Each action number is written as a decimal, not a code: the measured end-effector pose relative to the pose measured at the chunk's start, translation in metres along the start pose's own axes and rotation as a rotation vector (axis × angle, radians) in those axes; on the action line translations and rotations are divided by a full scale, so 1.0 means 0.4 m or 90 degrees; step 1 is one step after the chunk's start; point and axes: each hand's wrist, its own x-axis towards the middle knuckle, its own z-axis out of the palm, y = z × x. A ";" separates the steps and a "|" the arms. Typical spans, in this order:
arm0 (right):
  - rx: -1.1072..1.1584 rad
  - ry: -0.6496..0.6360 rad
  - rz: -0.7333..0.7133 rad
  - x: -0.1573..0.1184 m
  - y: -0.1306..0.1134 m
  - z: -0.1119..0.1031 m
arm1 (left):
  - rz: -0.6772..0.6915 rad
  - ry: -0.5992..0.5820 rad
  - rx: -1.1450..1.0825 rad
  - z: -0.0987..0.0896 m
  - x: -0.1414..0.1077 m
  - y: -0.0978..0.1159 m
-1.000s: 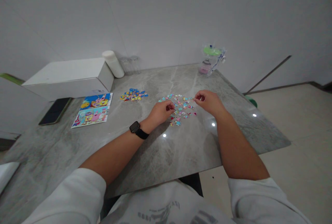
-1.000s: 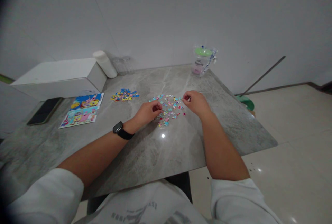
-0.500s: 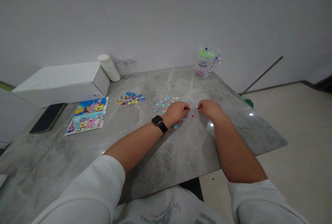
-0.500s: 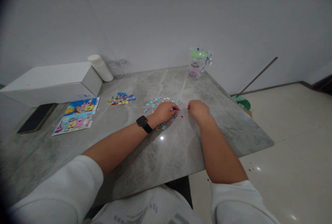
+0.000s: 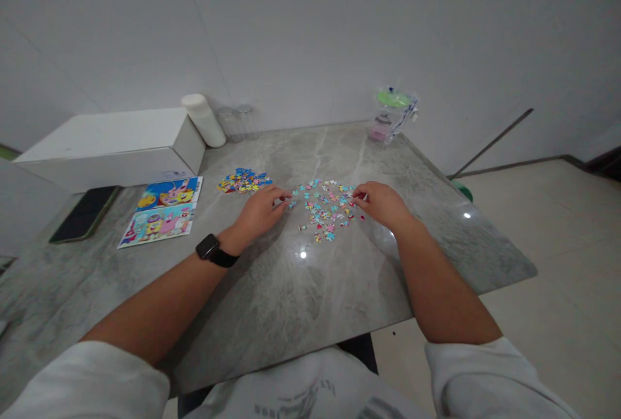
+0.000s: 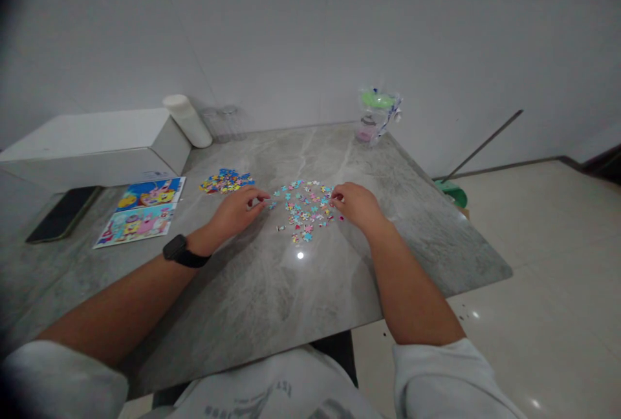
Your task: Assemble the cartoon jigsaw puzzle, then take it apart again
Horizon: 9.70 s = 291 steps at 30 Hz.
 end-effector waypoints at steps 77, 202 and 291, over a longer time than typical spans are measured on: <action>0.496 0.035 -0.152 0.074 -0.488 0.270 | -0.102 0.167 -0.104 -0.126 -0.294 -0.063; -0.017 -0.132 -0.310 0.140 -0.529 0.209 | -0.133 0.148 -0.091 -0.081 -0.283 -0.107; 0.439 0.168 -0.001 0.268 -0.293 -0.035 | -0.234 0.097 0.270 -0.126 -0.274 -0.143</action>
